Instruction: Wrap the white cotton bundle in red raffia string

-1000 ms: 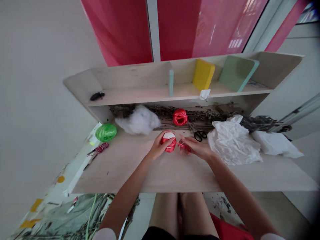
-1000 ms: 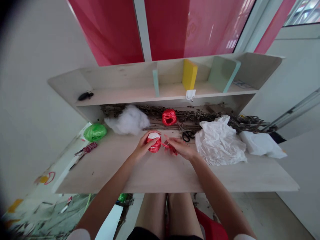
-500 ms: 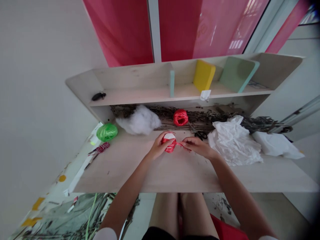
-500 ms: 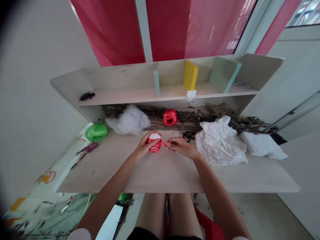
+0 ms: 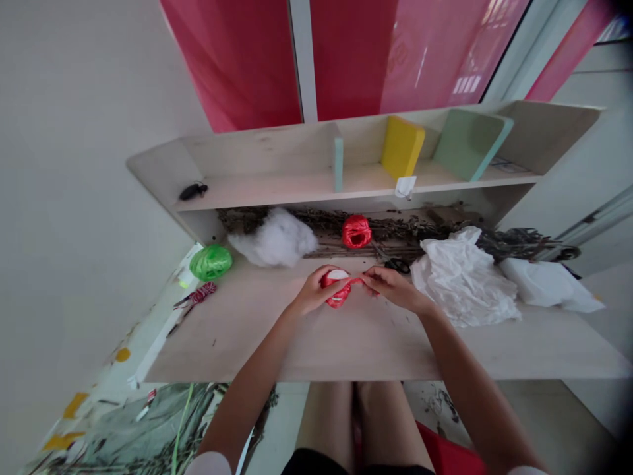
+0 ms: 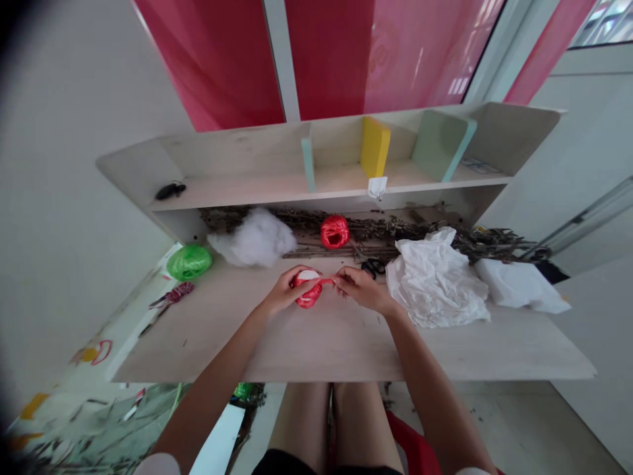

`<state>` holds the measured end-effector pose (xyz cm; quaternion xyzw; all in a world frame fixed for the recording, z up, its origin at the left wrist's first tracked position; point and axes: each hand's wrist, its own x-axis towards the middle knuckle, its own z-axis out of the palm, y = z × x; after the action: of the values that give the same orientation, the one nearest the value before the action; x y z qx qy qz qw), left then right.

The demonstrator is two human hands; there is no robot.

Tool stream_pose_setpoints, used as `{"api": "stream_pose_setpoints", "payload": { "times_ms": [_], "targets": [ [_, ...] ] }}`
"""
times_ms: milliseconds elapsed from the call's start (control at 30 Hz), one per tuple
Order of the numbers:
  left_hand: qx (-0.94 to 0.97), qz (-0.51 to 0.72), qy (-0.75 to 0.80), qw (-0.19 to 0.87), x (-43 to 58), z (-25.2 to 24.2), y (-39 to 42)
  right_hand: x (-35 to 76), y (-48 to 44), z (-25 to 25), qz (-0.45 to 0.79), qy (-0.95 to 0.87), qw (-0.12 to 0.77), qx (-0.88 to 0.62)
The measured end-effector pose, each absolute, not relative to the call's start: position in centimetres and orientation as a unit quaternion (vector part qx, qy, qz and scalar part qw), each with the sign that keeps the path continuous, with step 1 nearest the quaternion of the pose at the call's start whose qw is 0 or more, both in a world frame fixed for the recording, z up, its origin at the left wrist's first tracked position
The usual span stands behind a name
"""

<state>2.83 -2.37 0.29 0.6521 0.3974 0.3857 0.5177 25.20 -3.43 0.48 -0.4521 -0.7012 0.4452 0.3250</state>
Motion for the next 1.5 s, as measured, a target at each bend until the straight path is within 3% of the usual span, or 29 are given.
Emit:
{"api": "stream_pose_setpoints", "payload": {
  "times_ms": [500,800,1133,1500],
  "targets": [
    [0.560,0.458,0.412,0.554,3.0,-0.2,-1.9,24.4,-4.1,1.2,0.624,-0.525,0.360,-0.453],
    [0.448,0.501,0.386,0.632,3.6,-0.7,-1.9,23.7,-3.8,0.1,0.601,-0.522,0.388,-0.464],
    [0.380,0.455,0.281,0.755,3.1,0.1,-2.7,21.2,-4.9,0.6,0.607,-0.555,0.381,-0.424],
    [0.302,0.517,0.291,0.746,2.5,0.4,-2.0,20.9,-4.8,0.4,0.668,-0.486,0.414,-0.382]
  ]
}}
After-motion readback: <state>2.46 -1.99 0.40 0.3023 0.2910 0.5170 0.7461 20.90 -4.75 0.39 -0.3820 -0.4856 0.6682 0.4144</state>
